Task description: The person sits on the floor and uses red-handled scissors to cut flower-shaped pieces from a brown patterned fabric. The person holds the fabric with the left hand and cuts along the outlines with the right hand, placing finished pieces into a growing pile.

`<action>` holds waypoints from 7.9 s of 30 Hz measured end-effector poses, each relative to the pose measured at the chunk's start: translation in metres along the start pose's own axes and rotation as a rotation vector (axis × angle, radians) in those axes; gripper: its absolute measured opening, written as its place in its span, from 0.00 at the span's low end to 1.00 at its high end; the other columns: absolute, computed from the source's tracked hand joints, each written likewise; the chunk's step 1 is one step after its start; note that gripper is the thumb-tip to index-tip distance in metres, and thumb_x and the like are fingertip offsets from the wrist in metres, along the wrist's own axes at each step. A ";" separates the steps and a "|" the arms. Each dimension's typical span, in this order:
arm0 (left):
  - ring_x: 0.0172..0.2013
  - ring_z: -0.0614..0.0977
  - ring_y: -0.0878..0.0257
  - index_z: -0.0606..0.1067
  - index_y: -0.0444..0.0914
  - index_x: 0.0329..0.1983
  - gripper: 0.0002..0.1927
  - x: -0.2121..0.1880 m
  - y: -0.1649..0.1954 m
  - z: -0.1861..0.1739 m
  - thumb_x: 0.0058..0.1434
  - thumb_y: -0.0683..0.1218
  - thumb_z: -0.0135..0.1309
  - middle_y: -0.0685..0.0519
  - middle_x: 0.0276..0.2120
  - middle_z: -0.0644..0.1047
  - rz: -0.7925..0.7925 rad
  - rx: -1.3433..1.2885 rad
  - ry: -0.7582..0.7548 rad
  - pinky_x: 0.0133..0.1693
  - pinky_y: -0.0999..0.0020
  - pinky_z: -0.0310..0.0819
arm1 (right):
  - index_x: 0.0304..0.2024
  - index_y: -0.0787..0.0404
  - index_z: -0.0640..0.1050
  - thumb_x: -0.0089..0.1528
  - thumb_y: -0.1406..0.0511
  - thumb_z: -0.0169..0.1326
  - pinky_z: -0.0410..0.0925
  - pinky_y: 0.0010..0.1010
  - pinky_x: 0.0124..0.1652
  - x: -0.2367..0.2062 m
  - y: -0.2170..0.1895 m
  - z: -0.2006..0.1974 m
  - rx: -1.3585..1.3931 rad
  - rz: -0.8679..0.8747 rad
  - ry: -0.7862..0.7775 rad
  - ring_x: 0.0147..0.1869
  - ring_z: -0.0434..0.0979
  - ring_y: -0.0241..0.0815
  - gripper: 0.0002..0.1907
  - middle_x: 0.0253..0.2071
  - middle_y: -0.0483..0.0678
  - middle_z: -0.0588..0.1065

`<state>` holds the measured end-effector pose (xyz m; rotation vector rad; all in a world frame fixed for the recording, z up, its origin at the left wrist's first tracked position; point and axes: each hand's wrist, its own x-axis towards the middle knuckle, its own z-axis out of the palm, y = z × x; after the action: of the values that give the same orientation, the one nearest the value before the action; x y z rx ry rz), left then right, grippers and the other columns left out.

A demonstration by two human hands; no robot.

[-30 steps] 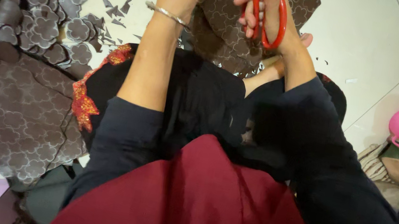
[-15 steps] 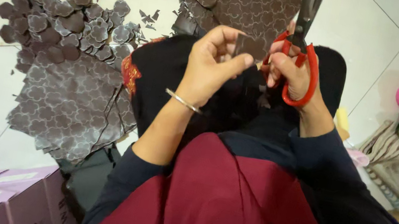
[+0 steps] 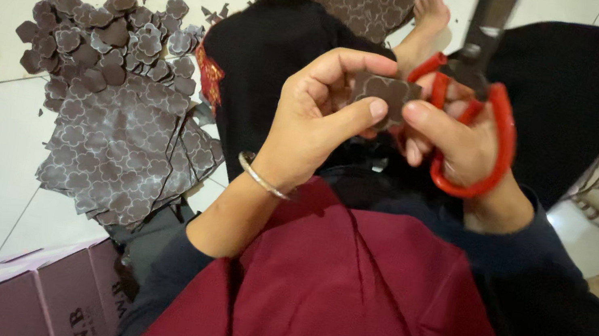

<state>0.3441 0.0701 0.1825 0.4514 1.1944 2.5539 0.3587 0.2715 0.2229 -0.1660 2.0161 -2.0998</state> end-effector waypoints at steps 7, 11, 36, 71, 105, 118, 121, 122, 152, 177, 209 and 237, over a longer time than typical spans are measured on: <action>0.34 0.82 0.67 0.73 0.29 0.57 0.11 -0.037 0.025 0.029 0.74 0.37 0.57 0.48 0.40 0.80 -0.140 -0.112 -0.227 0.39 0.74 0.79 | 0.38 0.67 0.74 0.66 0.67 0.52 0.72 0.25 0.33 -0.080 -0.040 0.009 -0.104 0.008 -0.031 0.31 0.77 0.35 0.07 0.30 0.48 0.77; 0.35 0.83 0.66 0.73 0.31 0.57 0.13 -0.034 0.027 0.030 0.71 0.38 0.57 0.49 0.42 0.80 -0.145 -0.079 -0.174 0.42 0.71 0.81 | 0.41 0.67 0.75 0.65 0.68 0.56 0.68 0.24 0.30 -0.070 -0.028 0.002 -0.236 -0.080 -0.014 0.29 0.76 0.33 0.07 0.29 0.47 0.76; 0.35 0.80 0.73 0.76 0.34 0.51 0.14 -0.003 -0.063 0.025 0.63 0.39 0.63 0.56 0.39 0.81 0.176 0.181 0.518 0.33 0.77 0.75 | 0.56 0.67 0.73 0.61 0.31 0.48 0.67 0.25 0.42 -0.013 0.085 -0.068 -0.253 -0.012 -0.450 0.40 0.71 0.33 0.47 0.36 0.42 0.71; 0.36 0.81 0.69 0.76 0.33 0.51 0.13 0.004 -0.078 0.021 0.65 0.37 0.63 0.51 0.39 0.81 0.201 0.108 0.489 0.41 0.74 0.80 | 0.32 0.57 0.67 0.48 0.22 0.45 0.67 0.20 0.26 -0.011 0.106 -0.069 -0.118 0.116 -0.419 0.24 0.66 0.27 0.47 0.23 0.38 0.66; 0.39 0.79 0.69 0.73 0.32 0.60 0.17 -0.007 -0.067 0.009 0.68 0.31 0.56 0.52 0.42 0.78 0.172 0.207 0.325 0.41 0.75 0.76 | 0.51 0.69 0.74 0.53 0.21 0.40 0.64 0.25 0.37 -0.007 0.083 -0.073 -0.313 -0.058 -0.531 0.36 0.66 0.32 0.59 0.32 0.41 0.67; 0.41 0.84 0.66 0.71 0.33 0.57 0.18 -0.010 -0.064 0.023 0.66 0.33 0.60 0.50 0.45 0.79 0.186 0.099 0.361 0.45 0.72 0.84 | 0.51 0.66 0.74 0.53 0.21 0.38 0.63 0.25 0.36 -0.010 0.084 -0.069 -0.336 -0.077 -0.550 0.35 0.66 0.32 0.58 0.32 0.42 0.67; 0.41 0.83 0.67 0.70 0.33 0.57 0.18 -0.011 -0.064 0.024 0.67 0.32 0.59 0.50 0.44 0.79 0.193 0.088 0.365 0.45 0.73 0.84 | 0.51 0.66 0.74 0.53 0.21 0.38 0.63 0.25 0.37 -0.010 0.086 -0.070 -0.338 -0.079 -0.563 0.35 0.66 0.32 0.58 0.32 0.42 0.67; 0.41 0.83 0.67 0.70 0.33 0.57 0.18 -0.011 -0.064 0.025 0.66 0.32 0.59 0.50 0.44 0.78 0.195 0.090 0.367 0.44 0.73 0.83 | 0.50 0.67 0.74 0.53 0.21 0.38 0.64 0.25 0.37 -0.010 0.086 -0.070 -0.334 -0.076 -0.562 0.34 0.66 0.32 0.58 0.31 0.42 0.67; 0.43 0.83 0.66 0.68 0.33 0.60 0.20 -0.015 -0.063 0.028 0.67 0.32 0.59 0.50 0.45 0.78 0.240 0.082 0.384 0.46 0.72 0.83 | 0.48 0.65 0.71 0.52 0.22 0.44 0.64 0.27 0.43 -0.033 0.051 -0.057 -0.198 0.116 -0.484 0.41 0.65 0.35 0.56 0.37 0.43 0.66; 0.38 0.83 0.67 0.70 0.32 0.56 0.18 -0.010 -0.055 0.027 0.66 0.31 0.60 0.50 0.42 0.80 0.182 0.140 0.381 0.42 0.74 0.83 | 0.27 0.57 0.68 0.34 0.16 0.37 0.63 0.18 0.26 -0.010 0.079 -0.084 -0.344 0.182 -0.478 0.24 0.66 0.26 0.55 0.22 0.37 0.65; 0.38 0.80 0.71 0.67 0.34 0.63 0.25 -0.013 -0.060 0.019 0.67 0.34 0.62 0.52 0.40 0.80 0.205 0.182 0.327 0.42 0.78 0.76 | 0.29 0.58 0.70 0.39 0.16 0.36 0.64 0.20 0.26 -0.010 0.090 -0.085 -0.392 0.083 -0.481 0.24 0.68 0.27 0.55 0.22 0.38 0.67; 0.42 0.82 0.69 0.57 0.37 0.75 0.34 -0.017 -0.058 0.006 0.71 0.33 0.61 0.53 0.39 0.81 0.262 0.231 0.268 0.48 0.77 0.76 | 0.25 0.58 0.69 0.33 0.19 0.43 0.61 0.14 0.22 -0.005 0.086 -0.103 -0.416 0.187 -0.504 0.22 0.66 0.23 0.52 0.20 0.34 0.65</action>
<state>0.3690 0.1032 0.1380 0.3415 1.6353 2.7750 0.3460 0.3700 0.1321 -0.4974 2.0170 -1.3341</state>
